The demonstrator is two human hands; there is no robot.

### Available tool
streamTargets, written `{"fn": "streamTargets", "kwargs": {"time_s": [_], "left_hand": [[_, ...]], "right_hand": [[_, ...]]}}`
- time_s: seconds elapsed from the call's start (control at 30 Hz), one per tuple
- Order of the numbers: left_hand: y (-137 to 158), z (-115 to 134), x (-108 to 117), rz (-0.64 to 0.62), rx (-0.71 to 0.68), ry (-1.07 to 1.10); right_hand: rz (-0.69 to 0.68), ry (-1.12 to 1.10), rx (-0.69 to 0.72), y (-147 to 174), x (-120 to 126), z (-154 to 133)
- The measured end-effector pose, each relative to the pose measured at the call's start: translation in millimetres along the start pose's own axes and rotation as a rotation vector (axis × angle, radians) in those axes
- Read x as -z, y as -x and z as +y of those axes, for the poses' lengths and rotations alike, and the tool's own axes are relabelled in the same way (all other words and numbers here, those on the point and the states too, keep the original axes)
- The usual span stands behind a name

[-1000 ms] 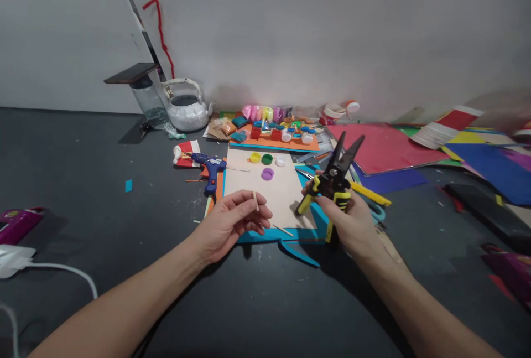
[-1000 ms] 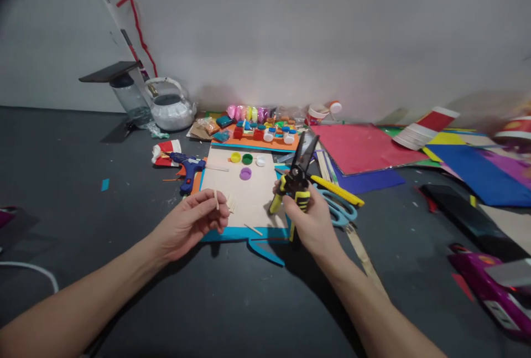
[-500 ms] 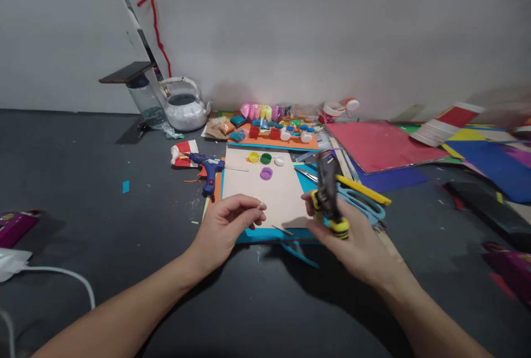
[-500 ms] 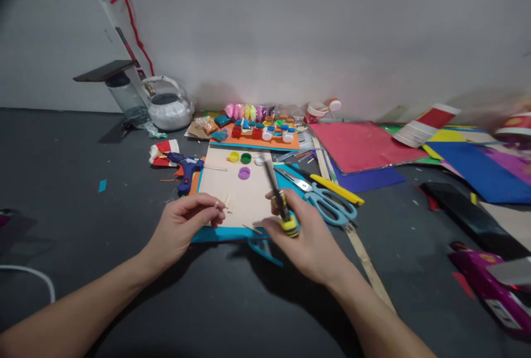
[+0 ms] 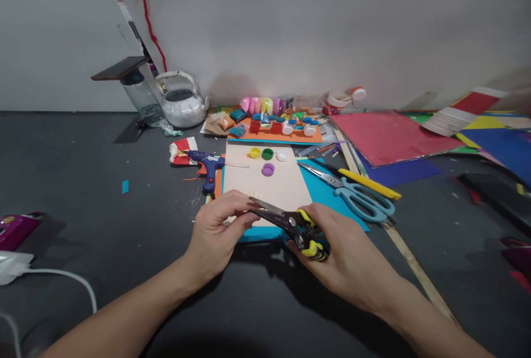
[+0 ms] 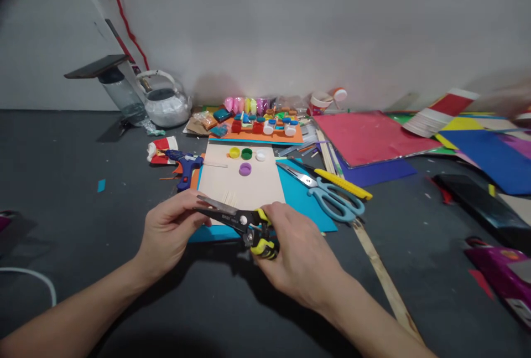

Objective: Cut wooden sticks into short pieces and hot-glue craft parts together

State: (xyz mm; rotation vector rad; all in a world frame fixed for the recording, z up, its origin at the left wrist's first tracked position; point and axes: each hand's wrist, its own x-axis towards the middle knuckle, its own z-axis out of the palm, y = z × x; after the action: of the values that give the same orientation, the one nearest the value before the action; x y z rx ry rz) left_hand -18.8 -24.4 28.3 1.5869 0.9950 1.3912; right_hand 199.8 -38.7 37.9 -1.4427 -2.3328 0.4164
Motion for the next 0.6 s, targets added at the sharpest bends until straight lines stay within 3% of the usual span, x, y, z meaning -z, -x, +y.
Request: {"fn": "streamTargets", "kwargs": {"time_s": [0.33, 0.6], "left_hand": [[1.0, -4.7, 0.2, -0.001, -0.026, -0.037], [1.0, -0.6, 0.3, -0.031, -0.003, 0.011]], "right_hand": [[-0.004, 0.113, 0.002, 3.2, -0.5, 2.8], [-0.018, -0.043, -0.097, -1.6, 2.5, -2.7]]}}
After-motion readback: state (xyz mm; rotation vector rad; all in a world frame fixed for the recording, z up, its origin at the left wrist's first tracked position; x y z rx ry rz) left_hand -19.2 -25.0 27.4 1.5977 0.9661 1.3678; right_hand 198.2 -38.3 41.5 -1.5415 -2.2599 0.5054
